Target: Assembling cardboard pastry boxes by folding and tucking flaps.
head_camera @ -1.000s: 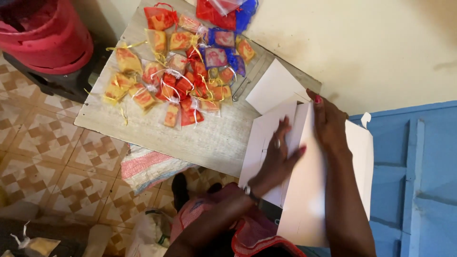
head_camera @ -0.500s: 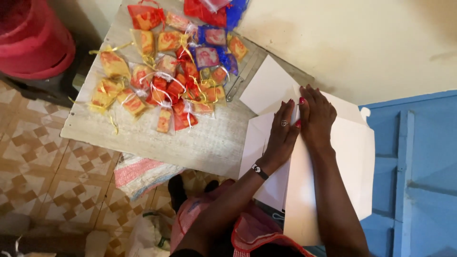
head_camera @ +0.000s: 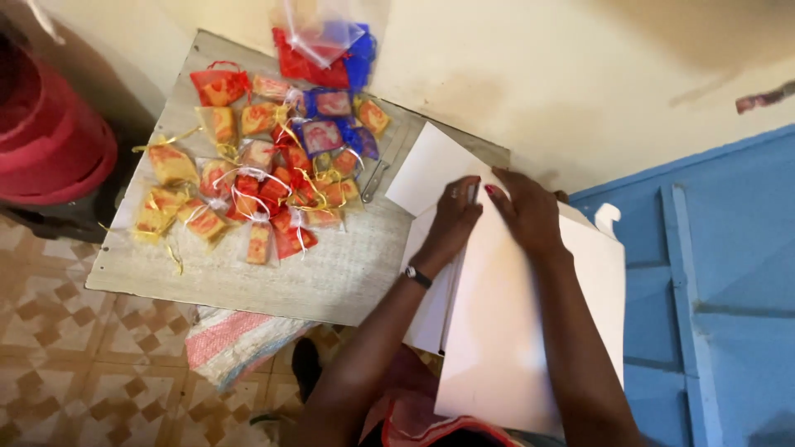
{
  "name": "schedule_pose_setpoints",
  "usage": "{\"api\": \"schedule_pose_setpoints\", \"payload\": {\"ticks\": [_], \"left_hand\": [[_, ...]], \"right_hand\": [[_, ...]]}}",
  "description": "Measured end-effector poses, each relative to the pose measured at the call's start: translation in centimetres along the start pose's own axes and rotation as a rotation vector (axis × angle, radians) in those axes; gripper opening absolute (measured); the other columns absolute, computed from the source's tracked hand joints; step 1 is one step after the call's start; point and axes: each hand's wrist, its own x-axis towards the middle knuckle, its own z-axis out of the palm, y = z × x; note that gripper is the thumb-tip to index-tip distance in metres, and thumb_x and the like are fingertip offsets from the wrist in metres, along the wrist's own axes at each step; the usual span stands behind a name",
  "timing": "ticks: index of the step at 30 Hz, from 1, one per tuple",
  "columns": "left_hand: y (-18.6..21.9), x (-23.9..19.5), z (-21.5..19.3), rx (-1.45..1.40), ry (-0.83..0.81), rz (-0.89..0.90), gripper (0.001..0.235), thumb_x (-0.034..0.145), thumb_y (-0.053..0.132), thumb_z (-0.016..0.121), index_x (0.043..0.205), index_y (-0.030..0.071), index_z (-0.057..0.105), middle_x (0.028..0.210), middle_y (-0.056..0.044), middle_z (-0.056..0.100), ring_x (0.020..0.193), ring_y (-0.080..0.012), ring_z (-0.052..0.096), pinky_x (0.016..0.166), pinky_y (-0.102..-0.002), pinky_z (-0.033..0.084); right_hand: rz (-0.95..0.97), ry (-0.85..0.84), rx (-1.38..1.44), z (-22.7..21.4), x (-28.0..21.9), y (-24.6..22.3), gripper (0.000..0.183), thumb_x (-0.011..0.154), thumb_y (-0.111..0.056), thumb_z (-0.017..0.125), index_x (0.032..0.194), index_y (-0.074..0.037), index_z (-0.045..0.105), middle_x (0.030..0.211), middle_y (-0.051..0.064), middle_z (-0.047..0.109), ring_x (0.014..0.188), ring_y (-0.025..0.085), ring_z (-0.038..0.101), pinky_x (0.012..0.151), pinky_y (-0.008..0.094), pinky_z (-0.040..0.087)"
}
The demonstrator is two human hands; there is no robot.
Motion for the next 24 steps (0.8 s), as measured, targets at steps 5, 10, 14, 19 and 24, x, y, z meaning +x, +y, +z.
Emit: {"api": "schedule_pose_setpoints", "payload": {"ticks": [5,10,14,19,24], "left_hand": [[1.7,2.8,-2.0,0.104,-0.271,-0.24,0.061,0.076,0.05,0.064,0.123,0.012,0.054,0.121,-0.016,0.054,0.12,-0.0342,0.045,0.102,-0.045,0.031],[2.5,4.6,-2.9,-0.07,-0.387,-0.256,0.065,0.081,0.05,0.06,0.116,-0.004,0.053,0.124,-0.028,0.046,0.124,-0.0418,0.035,0.104,-0.051,0.021],[5.6,4.5,-2.8,-0.152,-0.391,-0.376,0.085,0.079,0.06,0.056,0.13,-0.006,0.038,0.134,-0.034,0.032,0.13,-0.0489,0.02,0.103,-0.06,0.012],[6.6,3.5,-2.4,-0.073,-0.335,-0.38,0.08,0.081,0.057,0.054,0.128,-0.005,0.042,0.133,-0.03,0.036,0.128,-0.0428,0.029,0.103,-0.056,0.02],[-1.4,4.9,-2.7,0.108,-0.338,-0.328,0.064,0.078,0.069,0.05,0.081,0.006,0.061,0.071,-0.006,0.049,0.071,-0.0186,0.047,0.063,-0.031,0.035]], "right_hand": [[0.085,-0.033,0.179,-2.7,-0.3,-0.8,0.077,0.087,-0.062,0.037,0.144,-0.014,0.017,0.142,0.017,0.029,0.133,0.033,0.025,0.102,0.063,0.014],[0.057,-0.032,0.232,-1.4,-0.1,-0.3,0.066,0.092,-0.059,0.024,0.143,-0.016,0.024,0.126,0.013,0.051,0.122,0.028,0.044,0.104,0.06,0.006],[0.005,-0.004,0.22,2.5,1.5,1.7,0.05,0.095,-0.053,0.03,0.129,-0.02,0.044,0.119,0.007,0.055,0.113,0.026,0.052,0.102,0.051,0.025],[0.134,-0.129,0.321,-0.6,0.6,-0.6,0.058,0.09,-0.068,0.02,0.122,-0.03,0.05,0.114,-0.001,0.056,0.11,0.02,0.053,0.096,0.044,0.035],[0.131,-0.102,0.354,-1.8,-0.3,-1.8,0.056,0.094,-0.061,0.024,0.113,-0.021,0.058,0.102,0.009,0.06,0.099,0.029,0.058,0.091,0.046,0.039]]}}
